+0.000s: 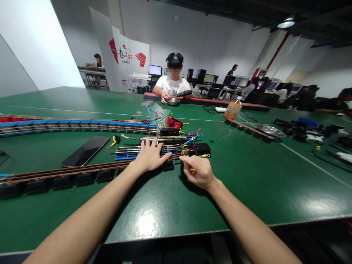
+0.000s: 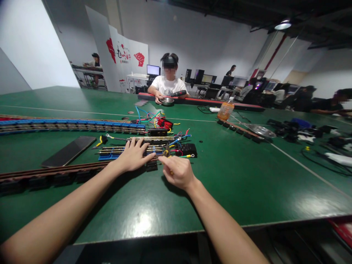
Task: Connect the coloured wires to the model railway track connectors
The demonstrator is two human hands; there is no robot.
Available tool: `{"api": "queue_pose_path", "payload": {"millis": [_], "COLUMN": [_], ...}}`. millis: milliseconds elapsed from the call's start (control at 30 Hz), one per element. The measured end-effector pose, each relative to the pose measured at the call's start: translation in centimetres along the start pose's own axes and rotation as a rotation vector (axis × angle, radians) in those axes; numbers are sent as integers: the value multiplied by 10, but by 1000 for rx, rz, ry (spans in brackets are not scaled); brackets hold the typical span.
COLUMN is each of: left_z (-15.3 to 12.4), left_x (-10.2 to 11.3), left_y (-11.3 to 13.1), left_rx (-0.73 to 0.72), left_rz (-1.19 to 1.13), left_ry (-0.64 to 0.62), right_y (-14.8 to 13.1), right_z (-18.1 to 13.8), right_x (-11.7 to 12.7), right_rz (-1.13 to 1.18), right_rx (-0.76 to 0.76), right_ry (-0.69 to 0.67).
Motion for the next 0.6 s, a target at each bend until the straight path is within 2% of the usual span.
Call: {"api": "queue_pose_path", "payload": {"millis": [167, 367, 600], "left_z": [0, 0, 1], "left_x": [0, 0, 0], "left_y": [0, 0, 0], "left_rx": [-1, -2, -1], "left_rz": [5, 7, 9], "left_ry": [18, 5, 6], "right_y": [11, 26, 48], "right_z": [-5, -14, -23], "right_x": [10, 12, 12], "right_rz": [-14, -6, 297], "right_rx": [-154, -352, -640], "right_ry": [150, 212, 323]}}
Point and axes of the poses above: each hand's wrist, its own z-axis towards the middle knuckle, its own x-axis out of the back of the hand, y = z × x, the point moved 7 cm from there along z, towards the middle knuckle, and after that the axes turned 8 degrees about -y, right-handed, at the moved point
